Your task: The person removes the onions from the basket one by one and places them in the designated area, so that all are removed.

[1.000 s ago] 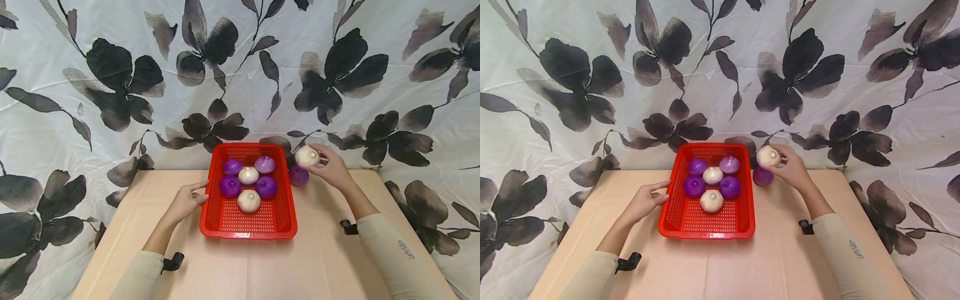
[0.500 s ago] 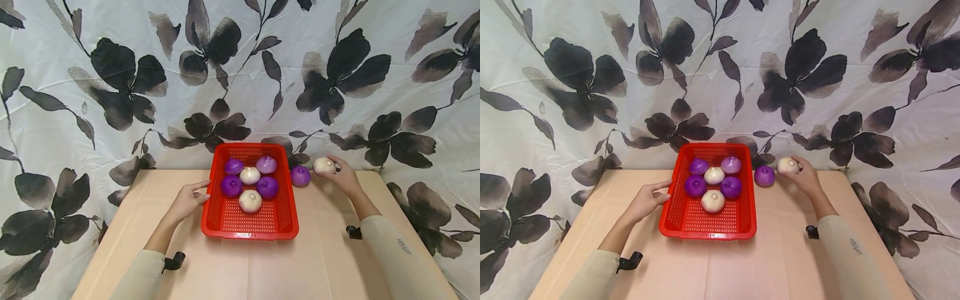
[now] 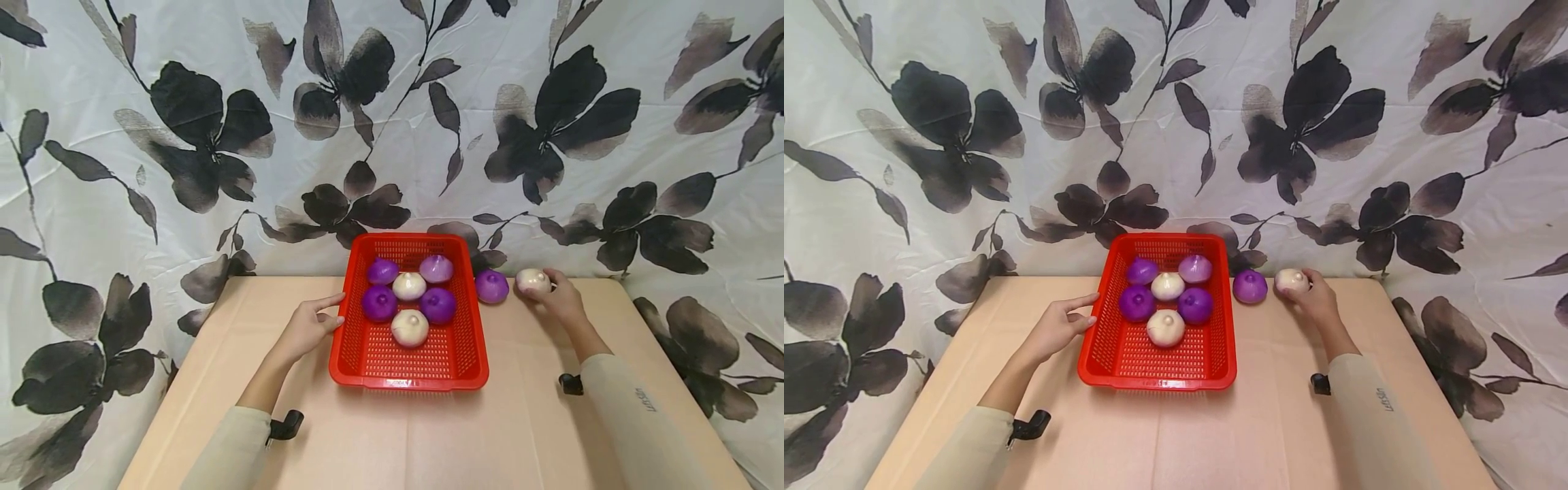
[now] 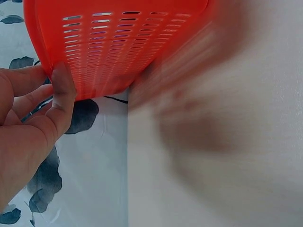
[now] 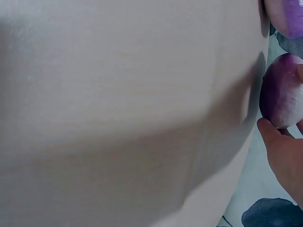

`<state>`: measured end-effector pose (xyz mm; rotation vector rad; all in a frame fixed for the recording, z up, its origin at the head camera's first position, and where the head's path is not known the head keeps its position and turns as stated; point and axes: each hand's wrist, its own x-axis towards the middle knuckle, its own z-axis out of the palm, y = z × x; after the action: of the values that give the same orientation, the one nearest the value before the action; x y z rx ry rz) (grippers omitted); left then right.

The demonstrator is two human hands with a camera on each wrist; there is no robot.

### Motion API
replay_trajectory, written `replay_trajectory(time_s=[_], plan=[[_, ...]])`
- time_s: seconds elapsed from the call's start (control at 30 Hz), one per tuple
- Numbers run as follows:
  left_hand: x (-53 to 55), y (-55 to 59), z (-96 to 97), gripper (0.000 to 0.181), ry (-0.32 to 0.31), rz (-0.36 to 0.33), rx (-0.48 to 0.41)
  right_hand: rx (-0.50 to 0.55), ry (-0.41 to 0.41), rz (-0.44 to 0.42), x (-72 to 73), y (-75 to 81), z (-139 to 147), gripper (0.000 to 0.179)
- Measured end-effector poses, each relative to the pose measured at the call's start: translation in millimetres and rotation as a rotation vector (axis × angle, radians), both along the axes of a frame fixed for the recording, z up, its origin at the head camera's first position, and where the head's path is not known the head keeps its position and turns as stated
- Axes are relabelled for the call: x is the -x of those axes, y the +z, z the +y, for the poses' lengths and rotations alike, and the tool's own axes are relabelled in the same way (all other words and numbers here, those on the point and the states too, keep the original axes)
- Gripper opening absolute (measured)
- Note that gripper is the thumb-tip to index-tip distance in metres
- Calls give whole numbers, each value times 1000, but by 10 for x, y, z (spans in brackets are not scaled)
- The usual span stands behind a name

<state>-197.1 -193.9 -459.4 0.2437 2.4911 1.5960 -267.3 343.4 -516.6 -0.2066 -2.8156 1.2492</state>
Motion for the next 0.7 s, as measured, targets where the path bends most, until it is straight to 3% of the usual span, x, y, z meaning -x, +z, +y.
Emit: replay_trajectory(time_s=[0.47,0.7], plan=[[10,28,15,56,-8,-5,0,-19,-14,-23,-11,-21,-39,84],[19,9,4,56,-12,4,5,27,-28,-11,-40,-60,-47,80]])
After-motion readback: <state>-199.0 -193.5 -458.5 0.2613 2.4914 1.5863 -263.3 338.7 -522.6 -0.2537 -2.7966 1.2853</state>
